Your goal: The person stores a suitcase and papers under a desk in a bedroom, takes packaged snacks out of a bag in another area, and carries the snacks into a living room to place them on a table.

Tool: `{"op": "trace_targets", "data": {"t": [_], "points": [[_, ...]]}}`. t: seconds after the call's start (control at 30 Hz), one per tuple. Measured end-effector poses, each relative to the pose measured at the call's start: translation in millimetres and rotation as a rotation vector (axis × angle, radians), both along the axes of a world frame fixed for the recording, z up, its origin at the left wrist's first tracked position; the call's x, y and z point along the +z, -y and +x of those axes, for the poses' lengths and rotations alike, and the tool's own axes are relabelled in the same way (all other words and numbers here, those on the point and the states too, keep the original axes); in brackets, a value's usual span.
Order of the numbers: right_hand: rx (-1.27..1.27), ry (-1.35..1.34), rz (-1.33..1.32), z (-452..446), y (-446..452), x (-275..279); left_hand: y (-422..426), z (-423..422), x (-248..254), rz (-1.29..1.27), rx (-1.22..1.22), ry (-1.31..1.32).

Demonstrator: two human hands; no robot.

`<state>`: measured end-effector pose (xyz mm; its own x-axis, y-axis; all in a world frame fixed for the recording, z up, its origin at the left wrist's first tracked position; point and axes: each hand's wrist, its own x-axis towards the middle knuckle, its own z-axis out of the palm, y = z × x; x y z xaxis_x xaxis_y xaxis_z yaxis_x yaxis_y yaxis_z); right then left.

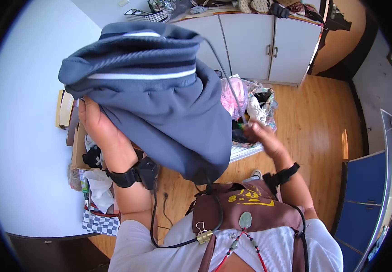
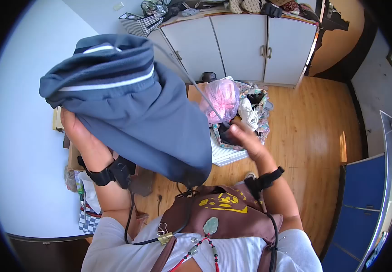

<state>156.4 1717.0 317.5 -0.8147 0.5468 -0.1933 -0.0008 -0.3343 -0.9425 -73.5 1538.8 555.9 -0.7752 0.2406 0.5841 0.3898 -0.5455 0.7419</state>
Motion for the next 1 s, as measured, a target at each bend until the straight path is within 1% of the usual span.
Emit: {"op": "trace_targets", "data": {"t": [0.03, 0.07, 0.1, 0.13, 0.2, 0.23, 0.3, 0.33, 0.37, 0.43, 0.47, 0.5, 0.53, 0.57, 0.6, 0.63, 0.7, 0.73, 0.77, 0.8, 0.83, 0.87, 0.9, 0.93, 0.97, 1.0], "points": [[0.095, -0.019, -0.130, -4.1, 7.9, -13.9, -4.0, -0.5, 0.5, -0.010, 0.001, -0.002], [0.250, 0.003, -0.065, -17.1, 14.1, -25.0, -7.4, -1.2, 1.1, -0.016, -0.018, -0.029], [0.231, -0.071, -0.061, -34.1, 24.3, -31.0, -12.3, -1.6, 2.7, -0.018, -0.044, -0.060], [0.194, -0.172, -0.153, -45.9, 31.5, -12.7, -15.6, 1.3, 3.4, 0.006, -0.097, -0.019], [0.172, -0.316, -0.206, -64.8, 27.3, -8.0, -14.3, 9.7, 1.5, 0.006, -0.177, 0.066], [0.139, -0.307, -0.249, -74.0, 24.8, -10.8, -10.1, 12.5, 0.9, -0.013, -0.195, 0.107], [0.225, -0.365, -0.441, -76.8, 21.5, -3.9, -2.9, 23.5, 2.6, 0.018, -0.195, 0.084], [0.172, -0.343, -0.417, -72.5, 25.1, 9.7, 7.1, 15.5, 2.8, -0.034, -0.063, 0.020], [0.170, -0.339, -0.418, -64.0, 24.1, 20.2, 22.0, -1.1, -0.3, -0.001, -0.084, 0.018], [0.094, -0.357, -0.014, -38.2, 21.5, 40.6, 42.3, -15.1, 2.8, 0.028, 0.006, 0.005], [0.047, -0.412, 0.009, -18.2, 23.6, 62.2, 56.0, -19.3, 4.8, 0.034, 0.014, 0.004], [0.061, -0.437, 0.187, 3.9, 28.8, 90.1, 70.5, -21.4, 7.7, 0.034, -0.024, 0.012], [0.169, -0.319, 0.365, 23.4, 27.9, 95.5, 82.4, -20.4, 11.4, 0.029, -0.067, 0.017], [0.212, -0.629, 0.586, 25.2, 32.0, 108.8, 89.7, -16.1, 13.5, 0.022, -0.102, 0.015], [0.347, -0.865, 0.645, 26.8, 32.4, 121.5, 89.1, -7.1, 14.7, 0.015, -0.151, 0.019], [0.538, -0.938, 0.715, 32.8, 23.9, 136.8, 85.3, 6.8, 15.9, 0.005, -0.207, 0.020], [0.657, -1.148, 0.575, 30.3, 13.2, 152.1, 63.4, 37.9, 14.5, -0.027, -0.345, 0.026], [0.659, -1.297, 0.435, 24.8, 1.7, 142.7, 48.3, 55.5, 15.2, -0.057, -0.428, 0.029], [0.659, -1.509, 0.191, 3.6, -16.0, 117.0, 34.3, 72.6, 18.3, -0.079, -0.499, 0.032], [0.266, -1.194, -0.010, -5.4, -12.3, 108.7, 23.0, 88.6, 23.7, -0.095, -0.562, 0.037], [-0.058, -0.854, -0.260, -14.4, -8.7, 100.4, 14.0, 103.9, 30.5, -0.105, -0.621, 0.041], [0.015, -0.535, 0.021, -52.0, -10.6, 91.5, 7.2, 116.1, 39.0, -0.110, -0.671, 0.044], [0.262, -0.562, 0.596, -81.3, -8.6, 52.3, 3.7, 124.9, 48.1, -0.106, -0.699, 0.052], [0.623, -0.237, 0.556, -105.3, 24.5, 40.1, 3.6, 131.7, 60.0, -0.094, -0.706, 0.068], [0.862, -0.139, 0.473, -112.9, 55.4, 30.9, 7.3, 134.9, 72.3, -0.074, -0.688, 0.094], [0.974, -0.126, 0.463, -111.8, 74.8, 31.6, 12.7, 133.1, 83.7, -0.057, -0.648, 0.129]]}}
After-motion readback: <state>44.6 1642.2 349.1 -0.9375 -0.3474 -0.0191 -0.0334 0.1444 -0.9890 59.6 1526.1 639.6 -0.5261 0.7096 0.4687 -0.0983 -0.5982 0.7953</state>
